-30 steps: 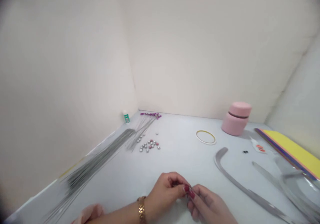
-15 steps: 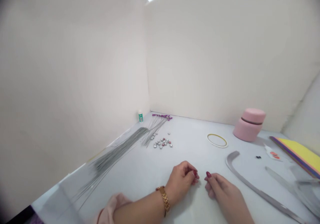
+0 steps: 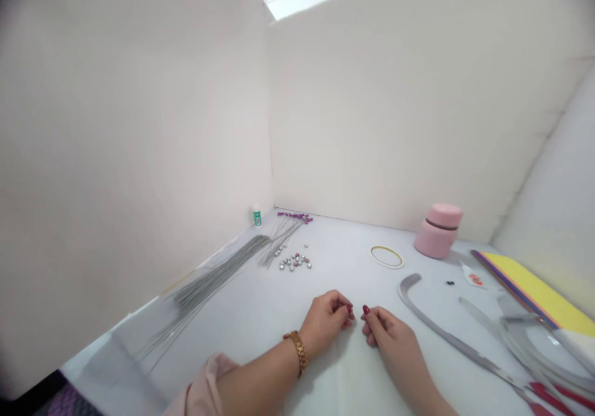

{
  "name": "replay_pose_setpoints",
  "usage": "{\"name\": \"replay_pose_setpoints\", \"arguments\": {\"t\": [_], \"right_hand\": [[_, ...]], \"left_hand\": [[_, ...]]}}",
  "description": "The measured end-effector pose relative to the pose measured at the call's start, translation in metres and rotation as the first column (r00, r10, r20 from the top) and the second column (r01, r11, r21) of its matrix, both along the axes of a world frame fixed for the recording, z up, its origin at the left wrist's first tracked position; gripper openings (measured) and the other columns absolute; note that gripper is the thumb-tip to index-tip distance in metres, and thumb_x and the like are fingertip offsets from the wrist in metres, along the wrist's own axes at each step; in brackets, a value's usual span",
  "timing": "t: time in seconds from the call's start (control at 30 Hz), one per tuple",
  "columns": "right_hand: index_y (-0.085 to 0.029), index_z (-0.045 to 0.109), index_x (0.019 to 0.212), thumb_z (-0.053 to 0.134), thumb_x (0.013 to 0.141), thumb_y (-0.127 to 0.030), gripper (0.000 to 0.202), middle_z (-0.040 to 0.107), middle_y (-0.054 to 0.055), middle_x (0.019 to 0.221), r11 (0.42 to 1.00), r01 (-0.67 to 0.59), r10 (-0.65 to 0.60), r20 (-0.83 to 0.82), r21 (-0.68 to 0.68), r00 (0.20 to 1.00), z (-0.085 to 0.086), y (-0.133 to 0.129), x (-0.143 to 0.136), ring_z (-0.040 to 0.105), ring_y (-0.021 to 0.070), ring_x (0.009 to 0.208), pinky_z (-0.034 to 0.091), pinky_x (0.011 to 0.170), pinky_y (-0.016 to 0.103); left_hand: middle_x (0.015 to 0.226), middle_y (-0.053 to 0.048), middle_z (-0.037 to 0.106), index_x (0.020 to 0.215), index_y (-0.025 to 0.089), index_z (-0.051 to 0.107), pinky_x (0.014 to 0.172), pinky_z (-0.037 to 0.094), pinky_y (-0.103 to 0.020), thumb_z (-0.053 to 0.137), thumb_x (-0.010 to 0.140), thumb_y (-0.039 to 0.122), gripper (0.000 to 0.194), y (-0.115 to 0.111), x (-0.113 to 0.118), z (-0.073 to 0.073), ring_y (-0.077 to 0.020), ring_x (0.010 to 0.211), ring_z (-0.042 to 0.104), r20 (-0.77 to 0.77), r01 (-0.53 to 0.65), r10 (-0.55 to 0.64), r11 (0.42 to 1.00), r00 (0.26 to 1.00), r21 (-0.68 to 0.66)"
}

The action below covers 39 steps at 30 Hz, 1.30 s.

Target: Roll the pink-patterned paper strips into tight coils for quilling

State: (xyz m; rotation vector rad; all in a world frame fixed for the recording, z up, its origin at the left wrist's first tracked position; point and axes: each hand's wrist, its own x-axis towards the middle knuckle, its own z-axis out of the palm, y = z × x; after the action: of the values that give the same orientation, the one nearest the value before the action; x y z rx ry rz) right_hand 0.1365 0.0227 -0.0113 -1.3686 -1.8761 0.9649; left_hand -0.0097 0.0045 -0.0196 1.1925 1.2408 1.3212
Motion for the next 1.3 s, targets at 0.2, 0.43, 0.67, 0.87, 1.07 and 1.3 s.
{"name": "replay_pose_setpoints", "arguments": {"t": [0.2, 0.43, 0.67, 0.87, 1.07, 1.3], "right_hand": [[-0.019, 0.052, 0.059, 0.041, 0.081, -0.044, 0.035, 0.053, -0.002, 0.048, 0.999, -0.007, 0.007, -0.004, -0.041, 1.0, 0.004, 0.0, -0.002, 0.047, 0.0141, 0.051, 0.034, 0.053, 0.023], [-0.019, 0.051, 0.058, 0.04, 0.081, -0.044, 0.036, 0.052, -0.003, 0.046, 0.997, -0.026, 0.026, -0.011, -0.072, 1.0, 0.0, 0.006, -0.001, 0.046, 0.0134, 0.048, 0.033, 0.05, 0.022], [-0.02, 0.05, 0.056, 0.042, 0.079, -0.042, 0.033, 0.056, -0.002, 0.049, 0.99, -0.082, 0.075, -0.069, -0.113, 0.995, 0.004, 0.007, 0.0, 0.048, 0.0137, 0.048, 0.035, 0.051, 0.022], [-0.019, 0.053, 0.059, 0.041, 0.081, -0.045, 0.035, 0.056, -0.001, 0.052, 0.983, -0.109, 0.099, -0.07, -0.146, 0.993, 0.007, 0.006, 0.003, 0.047, 0.014, 0.05, 0.035, 0.052, 0.023], [-0.019, 0.052, 0.059, 0.042, 0.081, -0.043, 0.034, 0.054, -0.002, 0.049, 0.981, -0.12, 0.11, -0.069, -0.156, 0.992, 0.008, 0.006, 0.003, 0.047, 0.0136, 0.05, 0.035, 0.052, 0.022], [-0.019, 0.052, 0.059, 0.042, 0.08, -0.044, 0.035, 0.057, -0.001, 0.051, 0.975, -0.137, 0.118, -0.115, -0.174, 0.986, 0.003, 0.01, 0.004, 0.048, 0.0131, 0.048, 0.035, 0.051, 0.022]], "left_hand": [[0.061, 0.0, 0.06, 0.074, 0.014, 0.058, 0.053, 0.043, -0.022, 0.05, 0.071, 0.012, 0.009, 0.003, -0.001, 0.002, -0.009, 0.051, 0.053, 0.086, 0.004, 0.0, 0.999, 0.996, -0.046], [0.061, -0.001, 0.06, 0.075, 0.012, 0.057, 0.052, 0.042, -0.022, 0.054, 0.07, 0.02, 0.009, 0.003, -0.004, 0.007, -0.0076, 0.049, 0.051, 0.16, 0.054, -0.042, 0.996, 0.986, -0.074], [0.06, -0.001, 0.059, 0.076, 0.012, 0.056, 0.051, 0.04, -0.022, 0.054, 0.069, 0.022, 0.012, 0.004, -0.003, 0.01, -0.0078, 0.049, 0.05, 0.162, 0.088, -0.072, 0.992, 0.984, -0.089], [0.061, -0.002, 0.059, 0.075, 0.012, 0.056, 0.052, 0.04, -0.022, 0.052, 0.07, 0.019, 0.01, 0.006, -0.004, 0.009, -0.0079, 0.05, 0.051, 0.164, 0.098, -0.08, 0.99, 0.983, -0.104], [0.061, -0.001, 0.06, 0.075, 0.013, 0.056, 0.05, 0.039, -0.021, 0.051, 0.069, 0.018, 0.009, 0.007, -0.004, 0.006, -0.0079, 0.049, 0.05, 0.181, 0.099, -0.079, 0.99, 0.98, -0.1], [0.061, -0.002, 0.06, 0.076, 0.012, 0.056, 0.051, 0.04, -0.021, 0.052, 0.07, 0.02, 0.011, 0.007, -0.004, 0.008, -0.0082, 0.049, 0.051, 0.149, 0.092, -0.076, 0.99, 0.986, -0.103]]}}
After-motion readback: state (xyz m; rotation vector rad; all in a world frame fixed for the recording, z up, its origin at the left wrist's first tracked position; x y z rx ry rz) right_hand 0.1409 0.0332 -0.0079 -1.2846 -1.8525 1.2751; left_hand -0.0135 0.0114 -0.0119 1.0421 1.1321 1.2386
